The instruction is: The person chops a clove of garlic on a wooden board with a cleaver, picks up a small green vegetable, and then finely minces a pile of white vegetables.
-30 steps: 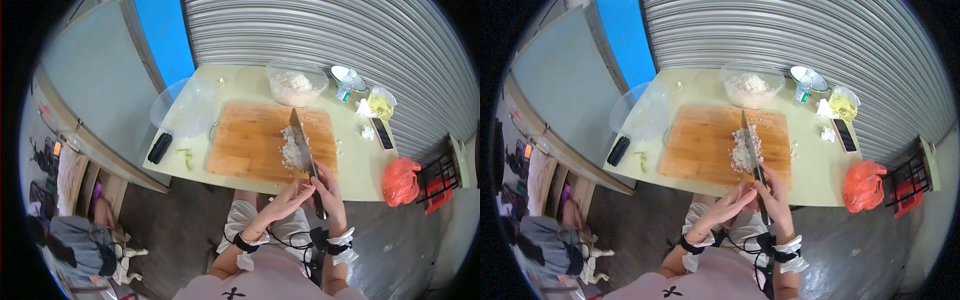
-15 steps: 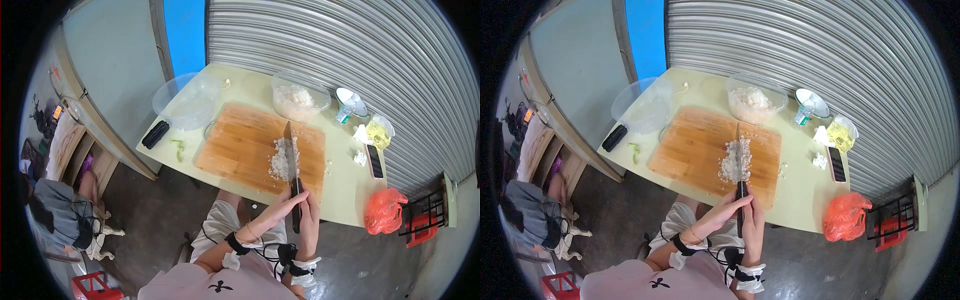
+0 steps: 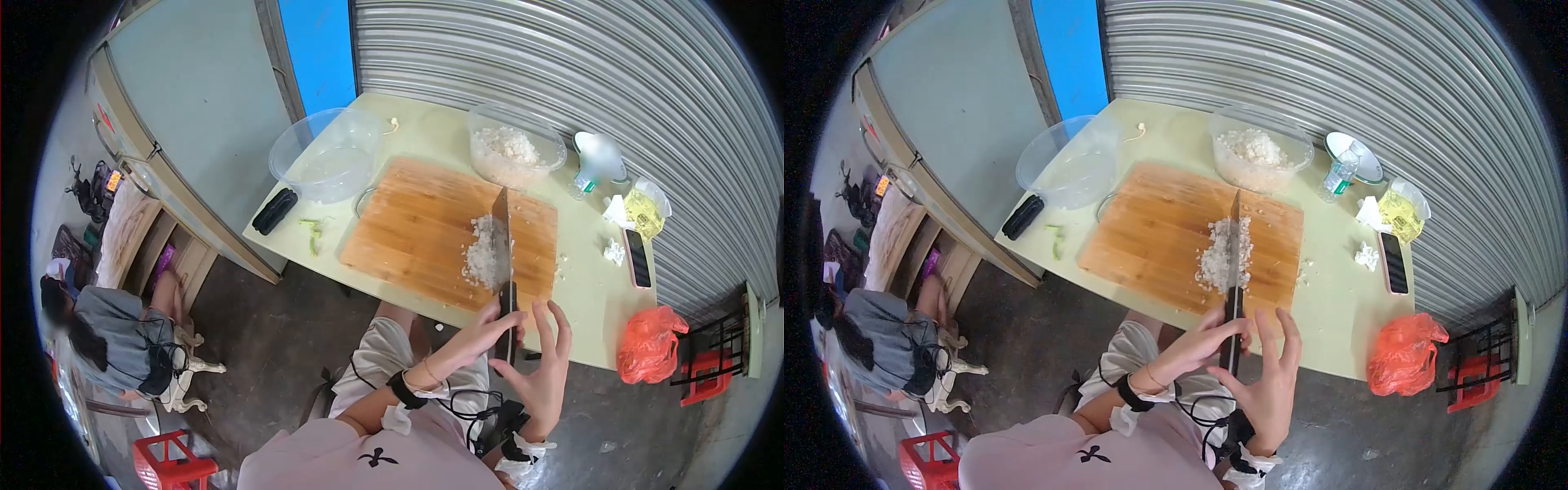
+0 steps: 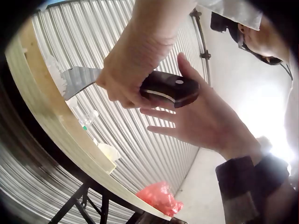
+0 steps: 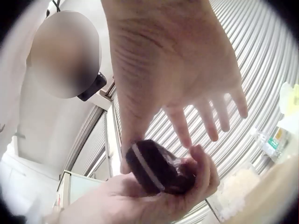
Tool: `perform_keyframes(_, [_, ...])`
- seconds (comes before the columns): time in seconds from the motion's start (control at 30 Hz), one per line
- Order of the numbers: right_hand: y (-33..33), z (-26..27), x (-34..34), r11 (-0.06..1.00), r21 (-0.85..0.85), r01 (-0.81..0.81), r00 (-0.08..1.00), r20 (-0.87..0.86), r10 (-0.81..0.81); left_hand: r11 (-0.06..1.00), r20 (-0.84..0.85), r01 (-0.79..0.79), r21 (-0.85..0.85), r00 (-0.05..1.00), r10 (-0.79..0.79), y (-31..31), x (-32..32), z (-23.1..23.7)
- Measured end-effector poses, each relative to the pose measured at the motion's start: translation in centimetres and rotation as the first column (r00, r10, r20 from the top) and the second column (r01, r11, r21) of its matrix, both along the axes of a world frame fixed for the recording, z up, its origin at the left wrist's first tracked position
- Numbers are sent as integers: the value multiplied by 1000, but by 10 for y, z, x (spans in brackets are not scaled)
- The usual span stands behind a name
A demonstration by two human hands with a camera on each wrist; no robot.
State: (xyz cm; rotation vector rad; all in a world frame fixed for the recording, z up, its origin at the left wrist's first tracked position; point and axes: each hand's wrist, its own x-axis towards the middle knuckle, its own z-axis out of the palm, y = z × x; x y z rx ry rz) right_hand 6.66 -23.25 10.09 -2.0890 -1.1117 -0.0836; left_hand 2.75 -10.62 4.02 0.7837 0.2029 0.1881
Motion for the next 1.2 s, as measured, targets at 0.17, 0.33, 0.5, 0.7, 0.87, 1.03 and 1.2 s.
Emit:
perform_keyframes(0.17, [3,-1,-2,992,107,64,996,-67,-57,998,-62,5,62,998,-1,8,-14,23])
perform_keyframes(0.33, [5,-2,0,981,174,91,994,-78,-78,996,-107,53,74,993,-44,22,-23,28])
perform_keyframes(0.5, [11,11,21,977,199,79,997,6,-82,988,-262,27,151,965,14,38,-17,10])
perform_keyframes(0.7, [18,31,29,909,404,97,995,-49,-85,988,-206,17,151,979,15,56,-17,38])
perform_keyframes(0.87, [30,-7,37,934,294,202,973,-167,-157,968,-115,82,237,992,-56,70,-22,35])
perform_keyframes(1.03, [35,-35,44,943,164,288,950,-170,-261,978,-181,116,175,980,-83,77,-28,20])
perform_keyframes(1.2, [34,-30,40,940,168,297,947,-180,-267,985,-176,88,148,983,-61,70,-42,47])
